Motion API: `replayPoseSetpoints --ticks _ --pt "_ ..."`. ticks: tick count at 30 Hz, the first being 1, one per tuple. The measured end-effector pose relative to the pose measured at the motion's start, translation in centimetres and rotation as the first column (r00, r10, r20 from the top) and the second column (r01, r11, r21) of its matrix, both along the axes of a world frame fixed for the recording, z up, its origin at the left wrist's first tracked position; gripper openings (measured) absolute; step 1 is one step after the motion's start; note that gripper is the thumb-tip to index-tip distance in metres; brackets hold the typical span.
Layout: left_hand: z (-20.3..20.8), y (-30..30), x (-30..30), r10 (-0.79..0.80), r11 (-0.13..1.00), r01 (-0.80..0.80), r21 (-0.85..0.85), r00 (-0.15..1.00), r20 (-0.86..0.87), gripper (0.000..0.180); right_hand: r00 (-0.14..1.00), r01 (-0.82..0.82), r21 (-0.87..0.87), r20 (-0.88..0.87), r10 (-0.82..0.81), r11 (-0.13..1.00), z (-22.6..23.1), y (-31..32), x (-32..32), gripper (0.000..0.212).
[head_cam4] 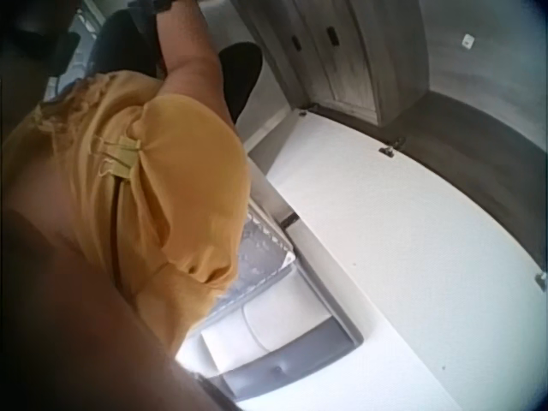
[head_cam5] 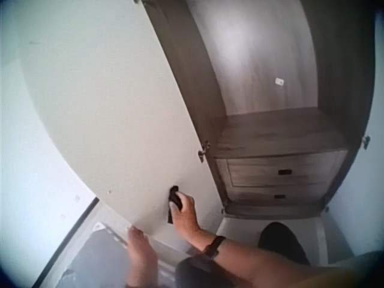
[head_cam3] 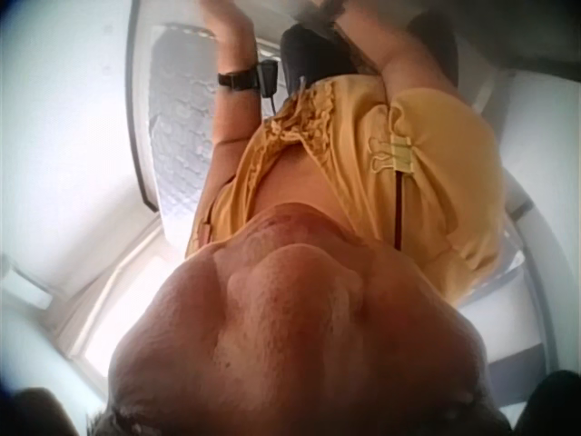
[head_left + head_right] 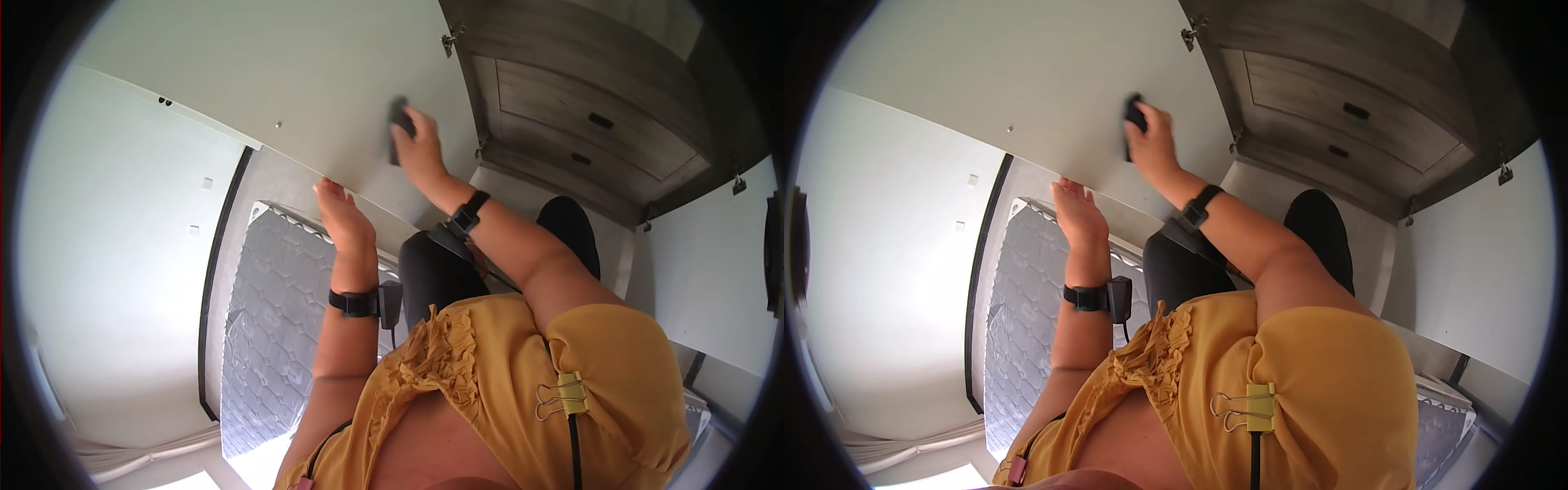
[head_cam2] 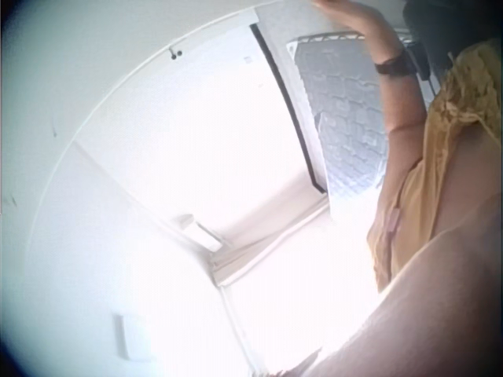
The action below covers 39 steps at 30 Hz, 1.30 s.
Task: Wiping the wardrobe surfaces with a cleaning cloth
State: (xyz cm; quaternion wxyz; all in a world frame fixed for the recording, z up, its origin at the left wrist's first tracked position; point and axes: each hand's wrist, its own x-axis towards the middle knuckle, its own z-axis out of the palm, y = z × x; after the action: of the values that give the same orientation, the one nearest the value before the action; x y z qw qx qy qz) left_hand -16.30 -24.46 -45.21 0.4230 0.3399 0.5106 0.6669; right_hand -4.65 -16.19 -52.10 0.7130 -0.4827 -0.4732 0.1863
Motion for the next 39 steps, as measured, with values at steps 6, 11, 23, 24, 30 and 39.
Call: replayPoseSetpoints --ticks 6,11,23,24,30,39 --pt "-7.8 1.6 -0.9 0.007 0.923 0.081 -0.377 0.974 0.226 0.041 0.958 -0.170 0.482 0.285 0.029 0.860 11.4 -1.6 -2.1 0.049" --pt "-11.4 1.7 -1.2 -0.023 0.911 0.075 -0.407 0.991 0.133 0.046 0.937 -0.181 0.548 0.348 -0.026 0.817 7.3 3.0 -1.4 0.050" --pt "-10.2 1.4 1.0 0.072 0.911 -0.025 -0.412 0.992 0.099 0.050 0.960 0.278 0.021 0.036 -0.279 0.960 -1.9 13.7 7.5 0.046" --pt "-10.2 1.4 1.1 0.067 0.913 -0.018 -0.408 0.992 0.105 0.051 0.964 0.266 -0.096 0.011 -0.266 0.959 -3.8 13.7 7.6 0.047" --pt "-13.3 1.2 -1.8 -0.002 0.926 0.046 -0.374 0.993 0.118 0.053 0.943 -0.171 -0.403 -0.331 0.031 0.899 -7.9 10.7 7.8 0.051" --pt "-16.7 -1.8 1.2 -0.554 0.800 0.364 -0.476 0.752 -0.357 0.043 0.968 0.139 0.502 0.111 -0.223 0.854 12.7 13.2 8.6 0.050"
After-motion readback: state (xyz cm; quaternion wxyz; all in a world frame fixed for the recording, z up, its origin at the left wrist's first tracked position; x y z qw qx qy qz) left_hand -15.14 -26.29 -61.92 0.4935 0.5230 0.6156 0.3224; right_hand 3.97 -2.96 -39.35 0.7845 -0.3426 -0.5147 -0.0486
